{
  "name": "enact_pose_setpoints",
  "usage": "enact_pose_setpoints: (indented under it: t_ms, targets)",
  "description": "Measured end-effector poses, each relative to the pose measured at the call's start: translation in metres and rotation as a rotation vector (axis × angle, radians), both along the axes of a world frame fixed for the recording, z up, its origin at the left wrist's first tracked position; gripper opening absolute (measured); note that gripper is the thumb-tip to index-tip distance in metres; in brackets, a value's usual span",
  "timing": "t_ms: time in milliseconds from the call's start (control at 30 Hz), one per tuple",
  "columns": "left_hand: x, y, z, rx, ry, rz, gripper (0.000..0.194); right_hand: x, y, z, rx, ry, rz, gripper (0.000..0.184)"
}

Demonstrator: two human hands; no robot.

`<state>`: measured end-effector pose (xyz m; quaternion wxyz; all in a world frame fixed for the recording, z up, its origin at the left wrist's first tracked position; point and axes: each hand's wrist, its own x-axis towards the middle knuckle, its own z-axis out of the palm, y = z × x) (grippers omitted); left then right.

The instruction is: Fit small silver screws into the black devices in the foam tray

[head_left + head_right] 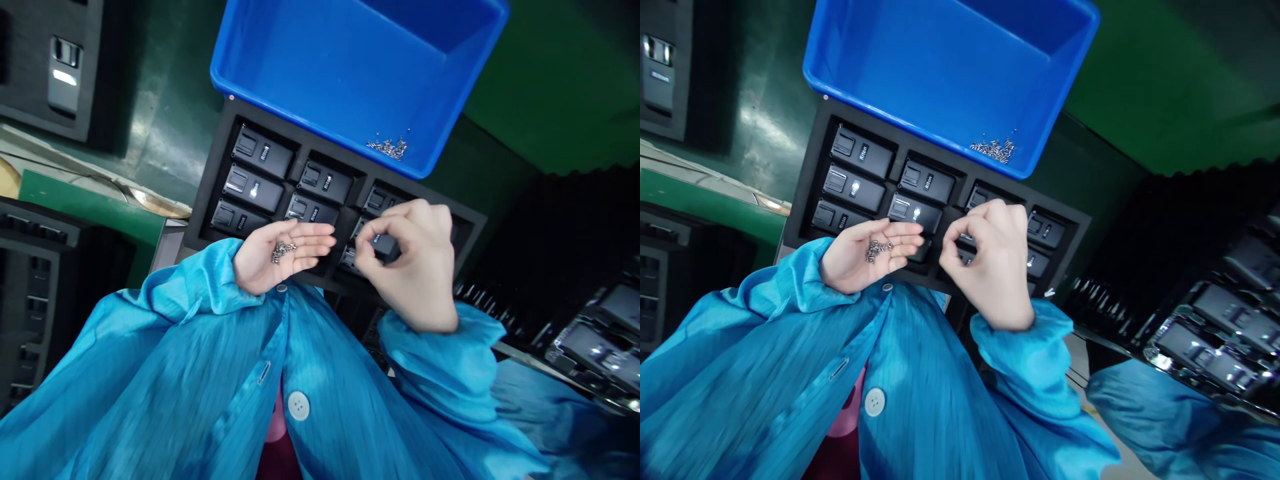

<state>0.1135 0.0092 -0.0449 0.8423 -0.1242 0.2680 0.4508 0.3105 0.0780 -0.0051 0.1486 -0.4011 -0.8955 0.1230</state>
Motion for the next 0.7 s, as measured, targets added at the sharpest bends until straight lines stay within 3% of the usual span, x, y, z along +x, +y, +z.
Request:
enact_pose_setpoints:
  t_ms: [67,133,300,533,700]
  targets:
    - [0.007,0.0,0.0,0.0,-0.07,-0.026,0.057,-0.007,-0.014,0.014,-0.005,0.068,0.027,0.01]
    - [0.012,0.0,0.002,0.026,-0.133,-0.034,0.06,-0.014,-0.024,0.016,0.019,0.068,0.061,0.008]
    - [0.019,-0.002,0.005,0.092,-0.167,-0.041,0.066,-0.016,-0.032,0.001,0.079,-0.033,0.074,0.01]
    - [0.021,-0.002,0.003,0.12,-0.122,-0.012,0.069,-0.008,-0.043,0.002,-0.009,0.111,0.012,0.005]
    - [0.026,0.002,0.009,0.082,-0.061,0.022,0.071,-0.019,-0.056,-0.009,-0.025,0.094,-0.096,0.008]
